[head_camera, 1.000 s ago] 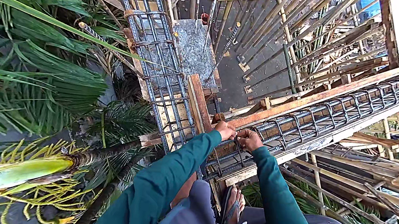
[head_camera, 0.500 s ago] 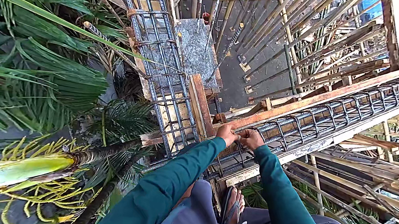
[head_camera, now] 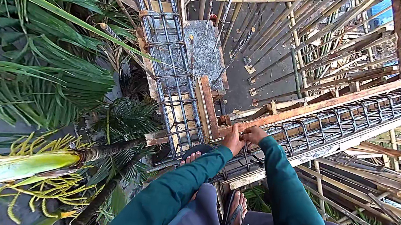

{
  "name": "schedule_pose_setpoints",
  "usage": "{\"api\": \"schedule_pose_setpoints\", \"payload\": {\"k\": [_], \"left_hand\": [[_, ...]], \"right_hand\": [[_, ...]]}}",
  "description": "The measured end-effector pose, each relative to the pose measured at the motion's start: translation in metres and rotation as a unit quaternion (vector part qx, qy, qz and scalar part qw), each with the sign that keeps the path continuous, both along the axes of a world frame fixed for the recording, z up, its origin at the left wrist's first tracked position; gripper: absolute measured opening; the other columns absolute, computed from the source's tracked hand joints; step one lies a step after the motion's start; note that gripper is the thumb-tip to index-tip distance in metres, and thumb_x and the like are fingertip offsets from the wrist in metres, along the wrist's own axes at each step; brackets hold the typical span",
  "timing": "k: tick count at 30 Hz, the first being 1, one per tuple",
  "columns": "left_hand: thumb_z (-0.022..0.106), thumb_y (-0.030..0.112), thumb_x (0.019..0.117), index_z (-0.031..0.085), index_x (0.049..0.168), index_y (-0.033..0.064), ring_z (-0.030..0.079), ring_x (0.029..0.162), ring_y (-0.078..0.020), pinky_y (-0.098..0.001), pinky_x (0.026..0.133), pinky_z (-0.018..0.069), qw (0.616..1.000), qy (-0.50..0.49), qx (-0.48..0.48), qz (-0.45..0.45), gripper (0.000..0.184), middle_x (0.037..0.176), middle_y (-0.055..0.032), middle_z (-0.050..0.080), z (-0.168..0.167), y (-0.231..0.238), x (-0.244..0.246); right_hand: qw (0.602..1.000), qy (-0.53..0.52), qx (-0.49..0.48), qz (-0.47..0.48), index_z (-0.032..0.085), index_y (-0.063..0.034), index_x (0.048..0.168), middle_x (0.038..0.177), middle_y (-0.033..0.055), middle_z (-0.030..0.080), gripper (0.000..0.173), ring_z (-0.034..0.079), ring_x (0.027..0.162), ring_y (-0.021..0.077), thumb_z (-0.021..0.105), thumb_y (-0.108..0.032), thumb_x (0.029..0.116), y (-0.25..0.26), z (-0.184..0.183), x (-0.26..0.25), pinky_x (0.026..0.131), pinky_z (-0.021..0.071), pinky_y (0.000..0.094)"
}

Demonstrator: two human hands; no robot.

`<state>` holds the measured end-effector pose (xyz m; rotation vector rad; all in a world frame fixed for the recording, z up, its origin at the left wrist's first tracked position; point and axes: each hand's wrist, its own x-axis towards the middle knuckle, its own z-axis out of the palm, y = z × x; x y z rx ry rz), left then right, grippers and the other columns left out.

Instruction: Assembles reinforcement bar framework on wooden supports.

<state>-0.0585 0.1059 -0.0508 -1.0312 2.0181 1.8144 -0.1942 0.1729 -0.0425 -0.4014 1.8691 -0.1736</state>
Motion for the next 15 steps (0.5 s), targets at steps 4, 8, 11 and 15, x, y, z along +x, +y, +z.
{"api": "schedule_pose_setpoints", "payload": {"k": [4, 8, 11, 15], "left_hand": [[0.075, 0.016, 0.0925, 0.034, 0.152, 0.0045, 0.071, 0.104, -0.0311, -0.0495, 0.097, 0.0560, 1.000, -0.007, 0.006, 0.006, 0.073, 0.109, -0.0174, 0.071, 0.001, 0.000, -0.001], [0.077, 0.016, 0.0907, 0.039, 0.146, 0.0031, 0.071, 0.102, -0.0305, -0.0496, 0.096, 0.0562, 1.000, -0.016, 0.014, 0.013, 0.069, 0.107, -0.0164, 0.072, 0.002, -0.002, -0.001], [0.077, 0.028, 0.0915, 0.055, 0.132, 0.0008, 0.068, 0.109, -0.0356, -0.0563, 0.097, 0.0536, 0.998, -0.057, -0.012, -0.038, 0.053, 0.113, -0.0200, 0.069, 0.007, -0.010, -0.001], [0.066, 0.043, 0.0990, 0.069, 0.109, -0.0011, 0.068, 0.109, -0.0373, -0.0597, 0.095, 0.0521, 0.984, -0.113, -0.026, -0.136, 0.045, 0.110, -0.0220, 0.070, 0.014, -0.016, -0.007]], "right_hand": [[0.999, -0.033, -0.009, -0.017, 0.069, 0.0046, 0.107, 0.090, 0.0166, 0.072, 0.016, 0.071, 0.071, 0.0221, 0.067, -0.009, 0.0986, 0.001, -0.008, -0.008, 0.070, 0.0617, 0.0390], [1.000, -0.020, -0.016, -0.010, 0.070, 0.0043, 0.107, 0.088, 0.0168, 0.072, 0.017, 0.071, 0.068, 0.0220, 0.065, -0.010, 0.1003, 0.004, -0.010, -0.007, 0.069, 0.0620, 0.0399], [0.998, 0.028, -0.008, 0.059, 0.070, 0.0022, 0.108, 0.090, 0.0182, 0.072, 0.023, 0.071, 0.074, 0.0263, 0.062, -0.019, 0.1024, 0.002, -0.009, -0.004, 0.075, 0.0606, 0.0468], [0.989, 0.065, 0.011, 0.135, 0.072, -0.0004, 0.105, 0.094, 0.0205, 0.073, 0.030, 0.072, 0.081, 0.0343, 0.059, -0.027, 0.1022, 0.001, -0.010, -0.008, 0.080, 0.0582, 0.0575]]}}
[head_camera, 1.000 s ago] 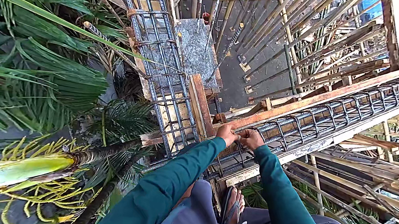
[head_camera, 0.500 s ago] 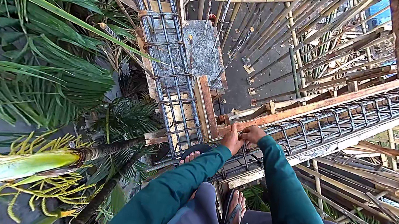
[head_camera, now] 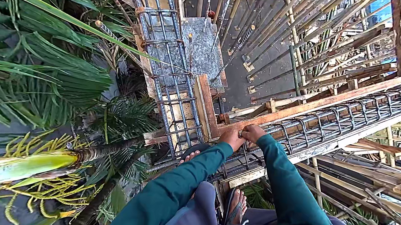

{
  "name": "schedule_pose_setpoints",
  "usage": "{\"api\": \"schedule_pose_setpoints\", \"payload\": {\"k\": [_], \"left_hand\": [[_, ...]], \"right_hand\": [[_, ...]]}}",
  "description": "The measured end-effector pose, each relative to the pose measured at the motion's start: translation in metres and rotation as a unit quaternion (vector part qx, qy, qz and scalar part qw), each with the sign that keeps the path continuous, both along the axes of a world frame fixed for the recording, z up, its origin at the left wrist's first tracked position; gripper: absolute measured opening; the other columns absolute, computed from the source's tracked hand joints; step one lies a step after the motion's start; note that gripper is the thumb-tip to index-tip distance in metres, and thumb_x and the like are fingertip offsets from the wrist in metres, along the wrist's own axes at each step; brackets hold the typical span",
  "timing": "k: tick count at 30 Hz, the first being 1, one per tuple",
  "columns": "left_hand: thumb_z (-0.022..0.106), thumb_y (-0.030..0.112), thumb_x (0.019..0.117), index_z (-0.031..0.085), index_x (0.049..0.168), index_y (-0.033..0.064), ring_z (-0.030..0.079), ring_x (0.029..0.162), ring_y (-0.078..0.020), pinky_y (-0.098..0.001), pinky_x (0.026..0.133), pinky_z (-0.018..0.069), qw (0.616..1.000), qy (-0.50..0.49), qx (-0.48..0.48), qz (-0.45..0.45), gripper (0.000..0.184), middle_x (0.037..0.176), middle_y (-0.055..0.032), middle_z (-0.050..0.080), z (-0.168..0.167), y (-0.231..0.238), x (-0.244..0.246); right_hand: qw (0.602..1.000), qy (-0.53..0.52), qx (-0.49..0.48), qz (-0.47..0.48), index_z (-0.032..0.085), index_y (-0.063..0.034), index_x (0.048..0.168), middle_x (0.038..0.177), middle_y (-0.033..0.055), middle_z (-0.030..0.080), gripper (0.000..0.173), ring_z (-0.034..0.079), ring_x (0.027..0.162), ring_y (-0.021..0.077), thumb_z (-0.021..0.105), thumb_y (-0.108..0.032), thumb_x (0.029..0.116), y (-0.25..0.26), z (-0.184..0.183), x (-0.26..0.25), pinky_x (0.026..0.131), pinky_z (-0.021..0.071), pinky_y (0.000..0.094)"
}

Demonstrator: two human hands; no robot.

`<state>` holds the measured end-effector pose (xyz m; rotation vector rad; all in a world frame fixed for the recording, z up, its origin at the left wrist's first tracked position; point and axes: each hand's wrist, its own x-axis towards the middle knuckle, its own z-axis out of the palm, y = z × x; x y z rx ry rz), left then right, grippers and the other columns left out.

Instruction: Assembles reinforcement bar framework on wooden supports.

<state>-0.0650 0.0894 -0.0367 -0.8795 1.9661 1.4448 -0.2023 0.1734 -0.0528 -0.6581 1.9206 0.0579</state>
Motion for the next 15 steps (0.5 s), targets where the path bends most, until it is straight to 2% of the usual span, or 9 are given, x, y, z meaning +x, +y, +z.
{"api": "schedule_pose_setpoints", "payload": {"k": [3, 7, 8, 9, 10, 13, 15], "left_hand": [[0.061, 0.038, 0.1019, 0.071, 0.104, 0.0000, 0.069, 0.106, -0.0364, -0.0596, 0.093, 0.0530, 0.999, 0.011, -0.026, -0.044, 0.039, 0.106, -0.0210, 0.071, -0.001, 0.001, -0.005], [0.059, 0.035, 0.1033, 0.070, 0.110, -0.0013, 0.067, 0.112, -0.0382, -0.0601, 0.096, 0.0521, 0.997, 0.037, -0.031, -0.065, 0.038, 0.111, -0.0223, 0.071, -0.004, 0.002, -0.007], [0.060, 0.035, 0.1036, 0.069, 0.111, -0.0019, 0.067, 0.113, -0.0382, -0.0596, 0.097, 0.0517, 0.996, 0.050, -0.027, -0.064, 0.039, 0.112, -0.0228, 0.071, -0.007, 0.002, -0.006], [0.060, 0.035, 0.1034, 0.069, 0.113, -0.0020, 0.067, 0.112, -0.0381, -0.0592, 0.098, 0.0517, 0.996, 0.064, -0.022, -0.062, 0.039, 0.111, -0.0227, 0.071, -0.012, 0.002, -0.004], [0.061, 0.034, 0.1031, 0.068, 0.116, -0.0021, 0.068, 0.112, -0.0379, -0.0592, 0.098, 0.0516, 0.995, 0.081, -0.014, -0.060, 0.039, 0.111, -0.0227, 0.071, -0.017, 0.001, -0.003], [0.065, 0.029, 0.1020, 0.068, 0.119, -0.0022, 0.068, 0.110, -0.0376, -0.0590, 0.099, 0.0510, 0.989, 0.128, 0.013, -0.068, 0.036, 0.111, -0.0229, 0.071, -0.027, -0.004, -0.002], [0.066, 0.025, 0.1012, 0.068, 0.117, -0.0031, 0.068, 0.107, -0.0378, -0.0582, 0.098, 0.0509, 0.985, 0.147, 0.017, -0.093, 0.033, 0.109, -0.0237, 0.071, -0.029, -0.009, -0.003]], "right_hand": [[1.000, 0.012, 0.015, -0.006, 0.073, -0.0016, 0.104, 0.093, 0.0197, 0.073, 0.035, 0.073, 0.080, 0.0340, 0.056, -0.032, 0.1029, 0.001, -0.006, -0.001, 0.080, 0.0578, 0.0586], [0.998, 0.054, 0.017, -0.022, 0.072, 0.0004, 0.102, 0.093, 0.0222, 0.073, 0.037, 0.073, 0.078, 0.0364, 0.056, -0.032, 0.1039, 0.002, -0.002, 0.009, 0.074, 0.0586, 0.0594], [0.998, 0.059, 0.025, -0.019, 0.072, 0.0000, 0.104, 0.097, 0.0227, 0.073, 0.038, 0.073, 0.084, 0.0375, 0.055, -0.034, 0.1037, 0.000, 0.003, 0.009, 0.078, 0.0577, 0.0609], [0.997, 0.057, 0.042, -0.024, 0.073, 0.0000, 0.108, 0.106, 0.0240, 0.072, 0.040, 0.072, 0.097, 0.0400, 0.055, -0.035, 0.1034, -0.003, 0.009, 0.011, 0.087, 0.0544, 0.0639], [0.996, 0.064, 0.053, -0.036, 0.072, -0.0004, 0.110, 0.110, 0.0243, 0.072, 0.041, 0.071, 0.103, 0.0405, 0.054, -0.037, 0.1029, -0.005, 0.014, 0.014, 0.090, 0.0536, 0.0644], [0.986, 0.099, 0.075, -0.115, 0.071, 0.0011, 0.110, 0.113, 0.0256, 0.070, 0.043, 0.071, 0.102, 0.0403, 0.055, -0.038, 0.1032, -0.008, 0.024, 0.031, 0.087, 0.0558, 0.0609], [0.975, 0.120, 0.090, -0.165, 0.070, 0.0020, 0.116, 0.121, 0.0267, 0.069, 0.045, 0.067, 0.114, 0.0427, 0.056, -0.039, 0.1026, -0.014, 0.038, 0.041, 0.094, 0.0523, 0.0644]]}}
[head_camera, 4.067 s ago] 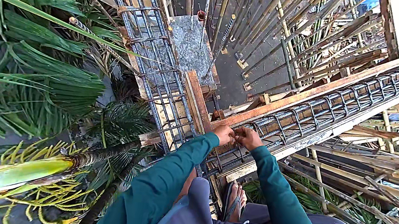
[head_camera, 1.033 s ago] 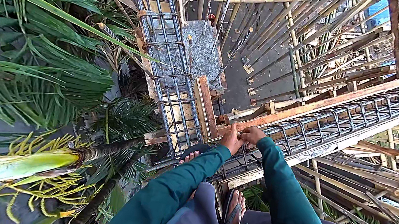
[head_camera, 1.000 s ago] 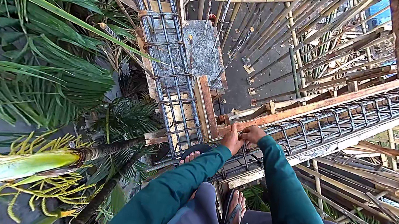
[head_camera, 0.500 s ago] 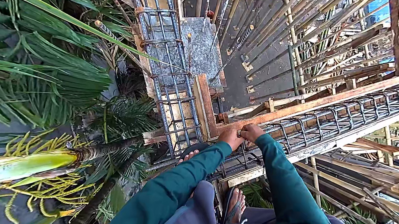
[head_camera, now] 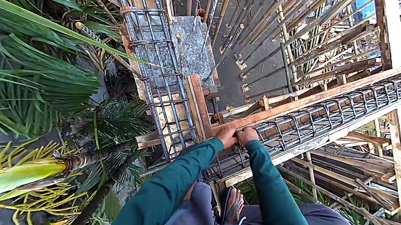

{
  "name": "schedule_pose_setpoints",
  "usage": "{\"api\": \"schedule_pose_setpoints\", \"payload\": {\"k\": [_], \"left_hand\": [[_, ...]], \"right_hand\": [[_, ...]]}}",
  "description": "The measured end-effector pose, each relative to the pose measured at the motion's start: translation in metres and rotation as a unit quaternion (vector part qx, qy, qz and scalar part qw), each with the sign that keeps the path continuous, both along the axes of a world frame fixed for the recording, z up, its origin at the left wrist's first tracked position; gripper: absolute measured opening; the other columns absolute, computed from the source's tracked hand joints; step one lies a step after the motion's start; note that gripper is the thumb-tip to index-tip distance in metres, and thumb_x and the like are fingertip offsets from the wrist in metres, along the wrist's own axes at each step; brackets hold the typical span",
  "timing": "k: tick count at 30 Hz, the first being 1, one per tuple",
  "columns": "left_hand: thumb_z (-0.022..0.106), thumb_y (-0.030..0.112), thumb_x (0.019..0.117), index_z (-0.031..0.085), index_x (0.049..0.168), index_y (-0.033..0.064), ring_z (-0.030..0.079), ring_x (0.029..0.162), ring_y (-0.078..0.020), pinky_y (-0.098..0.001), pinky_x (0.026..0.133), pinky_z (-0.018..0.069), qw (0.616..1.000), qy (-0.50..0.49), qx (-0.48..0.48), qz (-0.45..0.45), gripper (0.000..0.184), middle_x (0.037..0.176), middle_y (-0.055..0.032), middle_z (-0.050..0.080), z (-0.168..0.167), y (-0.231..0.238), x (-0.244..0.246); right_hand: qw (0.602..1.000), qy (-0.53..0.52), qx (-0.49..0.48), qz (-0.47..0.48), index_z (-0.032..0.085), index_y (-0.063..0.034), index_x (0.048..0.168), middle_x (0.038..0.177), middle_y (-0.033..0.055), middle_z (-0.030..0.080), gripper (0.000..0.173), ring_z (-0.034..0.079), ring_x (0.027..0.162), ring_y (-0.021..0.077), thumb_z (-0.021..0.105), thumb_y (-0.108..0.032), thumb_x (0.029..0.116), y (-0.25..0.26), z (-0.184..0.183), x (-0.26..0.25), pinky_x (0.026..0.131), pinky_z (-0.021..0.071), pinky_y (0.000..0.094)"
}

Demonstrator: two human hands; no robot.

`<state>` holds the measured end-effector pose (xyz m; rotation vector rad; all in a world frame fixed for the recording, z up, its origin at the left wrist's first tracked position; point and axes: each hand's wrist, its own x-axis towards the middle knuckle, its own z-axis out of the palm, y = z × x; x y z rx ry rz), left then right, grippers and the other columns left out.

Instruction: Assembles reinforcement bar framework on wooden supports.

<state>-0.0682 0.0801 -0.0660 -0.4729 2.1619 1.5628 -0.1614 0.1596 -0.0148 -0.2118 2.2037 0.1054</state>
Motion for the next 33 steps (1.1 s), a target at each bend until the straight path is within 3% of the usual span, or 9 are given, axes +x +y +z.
{"api": "schedule_pose_setpoints", "payload": {"k": [2, 5, 10, 13, 16, 20, 22, 25, 33], "left_hand": [[0.067, 0.022, 0.1005, 0.070, 0.113, -0.0036, 0.069, 0.104, -0.0371, -0.0571, 0.096, 0.0516, 0.999, 0.024, -0.005, -0.022, 0.029, 0.105, -0.0233, 0.071, -0.003, -0.003, -0.001], [0.066, 0.023, 0.1013, 0.072, 0.108, -0.0022, 0.070, 0.099, -0.0357, -0.0564, 0.093, 0.0523, 0.997, 0.045, -0.028, -0.059, 0.026, 0.099, -0.0212, 0.072, 0.001, -0.012, -0.002], [0.060, 0.024, 0.1043, 0.072, 0.109, 0.0004, 0.069, 0.103, -0.0364, -0.0587, 0.094, 0.0521, 0.995, 0.001, -0.052, -0.081, 0.027, 0.103, -0.0204, 0.072, 0.019, -0.017, -0.003], [0.060, 0.022, 0.1043, 0.071, 0.114, 0.0002, 0.069, 0.103, -0.0362, -0.0582, 0.095, 0.0524, 0.999, -0.039, -0.011, -0.022, 0.026, 0.107, -0.0213, 0.072, 0.025, -0.016, 0.002], [0.063, 0.020, 0.1015, 0.070, 0.118, 0.0016, 0.069, 0.102, -0.0342, -0.0561, 0.095, 0.0534, 0.996, -0.072, 0.022, 0.046, 0.026, 0.106, -0.0202, 0.072, 0.025, -0.009, 0.008], [0.062, 0.025, 0.1021, 0.067, 0.128, 0.0014, 0.067, 0.116, -0.0297, -0.0494, 0.106, 0.0502, 0.992, -0.085, 0.054, 0.076, 0.035, 0.123, -0.0190, 0.070, 0.017, -0.001, 0.006], [0.062, 0.023, 0.1023, 0.066, 0.127, 0.0009, 0.067, 0.117, -0.0298, -0.0495, 0.107, 0.0496, 0.992, -0.082, 0.053, 0.085, 0.034, 0.124, -0.0193, 0.069, 0.014, 0.000, 0.006], [0.062, 0.023, 0.1020, 0.068, 0.124, 0.0010, 0.067, 0.113, -0.0297, -0.0494, 0.104, 0.0504, 0.989, -0.080, 0.067, 0.105, 0.031, 0.118, -0.0191, 0.070, 0.009, 0.001, 0.006], [0.061, 0.021, 0.1041, 0.067, 0.123, -0.0034, 0.066, 0.111, -0.0284, -0.0457, 0.103, 0.0498, 0.981, -0.073, 0.132, 0.125, 0.032, 0.119, -0.0213, 0.069, 0.004, 0.000, 0.012]], "right_hand": [[0.999, 0.007, 0.018, -0.045, 0.069, 0.0008, 0.119, 0.128, 0.0249, 0.067, 0.047, 0.063, 0.123, 0.0405, 0.054, -0.041, 0.1029, -0.005, 0.013, 0.006, 0.101, 0.0483, 0.0633], [0.996, 0.013, 0.017, -0.089, 0.069, 0.0008, 0.120, 0.128, 0.0252, 0.066, 0.049, 0.062, 0.125, 0.0397, 0.055, -0.042, 0.1024, -0.004, 0.011, 0.010, 0.102, 0.0480, 0.0623], [0.989, -0.065, -0.085, -0.102, 0.065, 0.0019, 0.125, 0.116, 0.0275, 0.067, 0.047, 0.069, 0.099, 0.0410, 0.059, -0.040, 0.1046, 0.023, -0.003, -0.010, 0.087, 0.0557, 0.0600], [0.976, -0.067, -0.152, -0.138, 0.062, -0.0018, 0.133, 0.112, 0.0230, 0.069, 0.048, 0.069, 0.090, 0.0350, 0.052, -0.042, 0.1083, 0.041, 0.039, -0.027, 0.081, 0.0565, 0.0535], [0.971, 0.004, -0.160, -0.177, 0.064, -0.0028, 0.128, 0.110, 0.0208, 0.070, 0.041, 0.070, 0.089, 0.0329, 0.055, -0.037, 0.1072, 0.076, 0.067, -0.041, 0.081, 0.0576, 0.0532], [0.986, 0.015, -0.142, -0.086, 0.066, -0.0027, 0.127, 0.116, 0.0208, 0.070, 0.035, 0.070, 0.100, 0.0350, 0.063, -0.027, 0.1017, 0.094, 0.056, -0.034, 0.092, 0.0541, 0.0577], [0.985, 0.006, -0.169, -0.034, 0.065, -0.0031, 0.130, 0.116, 0.0199, 0.070, 0.035, 0.069, 0.104, 0.0341, 0.064, -0.022, 0.1005, 0.080, 0.045, -0.016, 0.095, 0.0530, 0.0562], [0.978, 0.006, -0.198, 0.059, 0.065, -0.0057, 0.135, 0.129, 0.0196, 0.066, 0.039, 0.064, 0.119, 0.0341, 0.065, -0.019, 0.0987, 0.061, 0.026, 0.004, 0.105, 0.0496, 0.0535], [0.977, 0.031, -0.173, 0.121, 0.072, -0.0071, 0.119, 0.131, 0.0161, 0.065, 0.026, 0.063, 0.121, 0.0331, 0.065, -0.022, 0.0997, 0.047, 0.007, 0.013, 0.105, 0.0498, 0.0548]]}}
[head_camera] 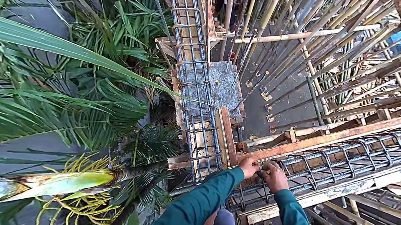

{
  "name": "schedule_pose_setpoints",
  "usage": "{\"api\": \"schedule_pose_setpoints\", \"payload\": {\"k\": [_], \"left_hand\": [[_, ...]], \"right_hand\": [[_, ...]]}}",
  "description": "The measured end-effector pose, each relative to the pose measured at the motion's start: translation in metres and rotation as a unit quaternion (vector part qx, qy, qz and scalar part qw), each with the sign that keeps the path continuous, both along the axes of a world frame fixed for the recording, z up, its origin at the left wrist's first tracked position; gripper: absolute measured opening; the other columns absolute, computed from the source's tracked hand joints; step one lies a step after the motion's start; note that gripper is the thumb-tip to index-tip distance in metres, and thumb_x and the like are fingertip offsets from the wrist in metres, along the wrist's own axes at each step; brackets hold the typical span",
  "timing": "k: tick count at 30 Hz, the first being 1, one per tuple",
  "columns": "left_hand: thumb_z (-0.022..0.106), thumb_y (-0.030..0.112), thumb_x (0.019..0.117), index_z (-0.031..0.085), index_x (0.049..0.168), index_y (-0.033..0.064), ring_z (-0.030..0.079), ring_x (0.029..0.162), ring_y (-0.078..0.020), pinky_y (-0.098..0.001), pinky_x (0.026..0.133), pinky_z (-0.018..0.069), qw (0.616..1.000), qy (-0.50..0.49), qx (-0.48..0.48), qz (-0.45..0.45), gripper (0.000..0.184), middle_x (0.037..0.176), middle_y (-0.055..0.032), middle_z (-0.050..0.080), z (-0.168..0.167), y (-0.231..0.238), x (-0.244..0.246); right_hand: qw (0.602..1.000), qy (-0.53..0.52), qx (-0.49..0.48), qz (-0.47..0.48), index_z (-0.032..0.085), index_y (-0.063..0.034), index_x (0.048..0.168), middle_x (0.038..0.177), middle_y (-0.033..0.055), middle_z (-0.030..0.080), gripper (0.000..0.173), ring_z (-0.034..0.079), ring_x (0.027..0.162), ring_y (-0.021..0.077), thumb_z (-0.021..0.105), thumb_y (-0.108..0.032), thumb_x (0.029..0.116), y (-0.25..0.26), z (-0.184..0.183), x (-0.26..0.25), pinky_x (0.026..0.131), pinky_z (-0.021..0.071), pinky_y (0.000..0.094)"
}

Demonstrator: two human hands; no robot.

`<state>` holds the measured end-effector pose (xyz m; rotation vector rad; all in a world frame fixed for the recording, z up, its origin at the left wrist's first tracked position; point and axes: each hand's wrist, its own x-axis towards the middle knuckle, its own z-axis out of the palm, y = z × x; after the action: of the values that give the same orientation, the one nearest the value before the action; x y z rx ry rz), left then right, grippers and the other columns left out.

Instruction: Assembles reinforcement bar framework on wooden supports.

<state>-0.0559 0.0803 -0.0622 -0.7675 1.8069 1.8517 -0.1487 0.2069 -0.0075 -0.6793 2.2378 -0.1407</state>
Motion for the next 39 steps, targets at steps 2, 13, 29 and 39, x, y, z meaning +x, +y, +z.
{"api": "schedule_pose_setpoints", "payload": {"k": [2, 13, 29, 39], "left_hand": [[0.063, 0.019, 0.1027, 0.066, 0.124, -0.0036, 0.066, 0.111, -0.0272, -0.0440, 0.103, 0.0501, 1.000, 0.007, 0.012, -0.007, 0.032, 0.121, -0.0211, 0.068, 0.002, -0.001, 0.002], [0.057, 0.023, 0.1053, 0.068, 0.121, -0.0016, 0.065, 0.116, -0.0301, -0.0479, 0.106, 0.0485, 0.994, 0.061, -0.080, -0.040, 0.031, 0.120, -0.0206, 0.069, 0.003, 0.008, 0.009], [0.051, 0.022, 0.1049, 0.071, 0.123, 0.0056, 0.055, 0.131, -0.0322, -0.0485, 0.115, 0.0389, 0.954, 0.035, -0.240, -0.173, 0.031, 0.129, -0.0142, 0.067, 0.023, 0.025, 0.019], [0.061, 0.018, 0.1021, 0.069, 0.121, -0.0042, 0.064, 0.118, -0.0307, -0.0495, 0.105, 0.0468, 0.999, -0.038, 0.023, -0.007, 0.031, 0.125, -0.0225, 0.068, 0.006, -0.016, 0.017]], "right_hand": [[1.000, 0.006, 0.003, 0.024, 0.072, -0.0071, 0.118, 0.132, 0.0157, 0.065, 0.024, 0.064, 0.121, 0.0333, 0.064, -0.021, 0.0993, 0.001, -0.002, -0.001, 0.104, 0.0507, 0.0550], [0.991, 0.108, 0.073, -0.035, 0.070, -0.0068, 0.121, 0.133, 0.0150, 0.066, 0.031, 0.063, 0.124, 0.0350, 0.049, -0.024, 0.1056, -0.016, -0.008, 0.010, 0.101, 0.0498, 0.0594], [0.993, -0.037, -0.009, -0.113, 0.070, -0.0036, 0.122, 0.118, 0.0191, 0.072, 0.030, 0.067, 0.115, 0.0335, 0.065, -0.025, 0.1009, -0.001, -0.004, -0.041, 0.104, 0.0475, 0.0574], [0.984, -0.053, -0.060, -0.161, 0.070, -0.0026, 0.121, 0.114, 0.0170, 0.071, 0.028, 0.069, 0.103, 0.0275, 0.060, -0.022, 0.1035, 0.008, 0.019, -0.021, 0.095, 0.0533, 0.0498]]}}
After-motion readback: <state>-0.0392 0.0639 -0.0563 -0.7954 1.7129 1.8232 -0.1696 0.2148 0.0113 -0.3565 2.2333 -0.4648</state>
